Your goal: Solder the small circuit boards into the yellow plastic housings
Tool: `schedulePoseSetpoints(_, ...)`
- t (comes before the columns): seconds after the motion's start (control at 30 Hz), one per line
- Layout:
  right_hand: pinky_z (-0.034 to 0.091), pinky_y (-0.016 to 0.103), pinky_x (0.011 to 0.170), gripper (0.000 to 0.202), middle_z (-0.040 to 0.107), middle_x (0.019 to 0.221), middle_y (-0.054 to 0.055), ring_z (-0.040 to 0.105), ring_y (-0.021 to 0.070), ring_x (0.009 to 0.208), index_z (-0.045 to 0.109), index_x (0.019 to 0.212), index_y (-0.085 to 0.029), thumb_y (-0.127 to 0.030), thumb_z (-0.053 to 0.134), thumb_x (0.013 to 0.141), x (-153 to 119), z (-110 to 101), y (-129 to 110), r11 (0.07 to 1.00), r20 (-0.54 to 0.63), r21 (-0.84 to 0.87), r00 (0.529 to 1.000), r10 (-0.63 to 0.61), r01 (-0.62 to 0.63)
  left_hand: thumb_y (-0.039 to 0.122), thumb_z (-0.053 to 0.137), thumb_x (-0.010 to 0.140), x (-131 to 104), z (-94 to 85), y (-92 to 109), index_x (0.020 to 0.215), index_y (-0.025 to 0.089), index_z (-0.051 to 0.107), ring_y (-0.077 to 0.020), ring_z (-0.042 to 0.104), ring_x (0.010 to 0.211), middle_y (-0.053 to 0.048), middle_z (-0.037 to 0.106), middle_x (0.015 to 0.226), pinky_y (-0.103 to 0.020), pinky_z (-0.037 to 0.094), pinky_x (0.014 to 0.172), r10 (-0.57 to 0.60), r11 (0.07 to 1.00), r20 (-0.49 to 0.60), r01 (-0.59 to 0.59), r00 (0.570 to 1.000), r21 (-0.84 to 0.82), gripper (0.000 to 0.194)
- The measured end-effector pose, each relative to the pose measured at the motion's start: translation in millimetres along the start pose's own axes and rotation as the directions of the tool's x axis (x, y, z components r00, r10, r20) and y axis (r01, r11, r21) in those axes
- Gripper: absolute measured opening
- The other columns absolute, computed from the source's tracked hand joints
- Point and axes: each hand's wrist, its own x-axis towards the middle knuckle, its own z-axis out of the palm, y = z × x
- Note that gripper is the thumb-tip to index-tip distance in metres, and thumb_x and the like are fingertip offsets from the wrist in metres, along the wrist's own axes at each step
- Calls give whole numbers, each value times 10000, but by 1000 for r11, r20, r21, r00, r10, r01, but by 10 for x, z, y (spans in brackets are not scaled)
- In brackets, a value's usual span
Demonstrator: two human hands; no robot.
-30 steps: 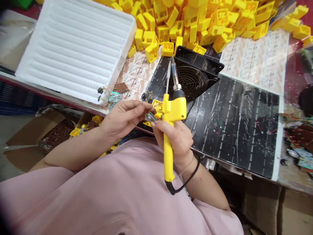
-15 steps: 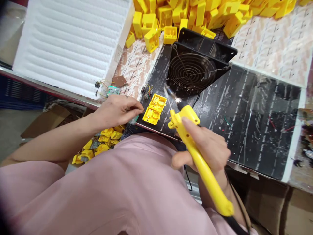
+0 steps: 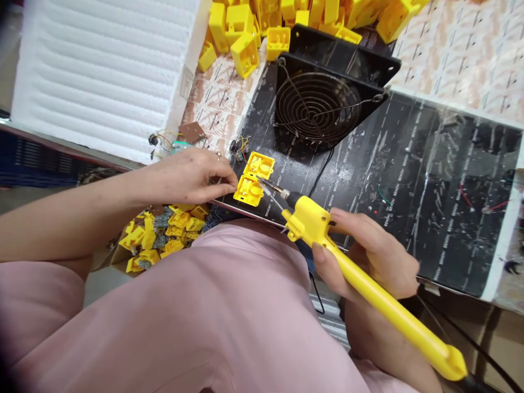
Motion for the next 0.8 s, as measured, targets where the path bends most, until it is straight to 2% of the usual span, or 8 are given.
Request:
schedulePoseSetpoints(0.07,594,311,629,439,783,987,11,731,203,752,747,1222,-339,-198,806,810,31,4,-63,999,-22,25,999,26,-25,245,590,865,8,-18,-20,934,219,794,-148,702,816,16,780,877,-229,437,757,-3,1000,-3,3,1000,-23,217)
schedulePoseSetpoints(0.1,604,316,645,431,784,979,1,734,202,764,745,1218,-351,-201,798,817,39,-4,-75,999,11,9,999,37,-38,248,595,864,12,-23,-24,946,217,794,-142,702,817,19,779,878,-222,436,755,-15,999,0,15,1000,-32,218)
schedulePoseSetpoints(0.23,557,282,530,490,783,975,-1,716,173,692,697,1298,-358,-220,786,836,60,-52,-7,999,88,-33,996,-30,33,259,585,859,36,-36,1,911,205,786,-134,690,786,22,765,839,-218,422,731,-59,998,25,59,998,-20,214)
schedulePoseSetpoints(0.33,586,282,560,498,781,974,16,728,176,716,692,1308,-325,-207,792,835,114,-58,65,991,95,-21,987,-130,132,233,582,831,66,-53,44,855,202,770,-122,644,681,30,729,745,-223,386,660,-88,996,97,87,991,14,192)
schedulePoseSetpoints(0.43,615,265,587,528,753,869,23,726,172,725,672,1319,-247,-148,801,817,185,-43,68,952,162,106,939,-303,288,218,592,811,109,-88,93,815,204,761,-117,603,619,32,698,688,-233,348,615,-99,995,170,92,980,49,169)
schedulePoseSetpoints(0.53,612,243,596,300,691,775,4,705,150,703,681,1188,-226,-184,743,898,209,-40,15,938,258,180,906,-337,298,204,599,805,166,-139,136,803,209,763,-122,605,627,26,699,690,-241,333,610,-96,993,237,76,967,92,164)
schedulePoseSetpoints(0.63,624,258,653,56,674,780,2,697,139,726,655,1022,-240,-249,677,971,198,-50,-38,954,340,137,892,-297,266,204,601,806,223,-181,163,810,221,775,-141,607,636,16,694,685,-255,341,619,-91,988,283,52,955,144,175)
schedulePoseSetpoints(0.8,633,270,656,62,694,808,29,707,148,745,640,922,-227,-236,679,970,249,-13,-52,945,393,133,859,-328,300,210,595,805,287,-216,208,807,224,791,-187,655,740,-9,676,675,-278,419,730,-115,975,314,48,943,216,197)
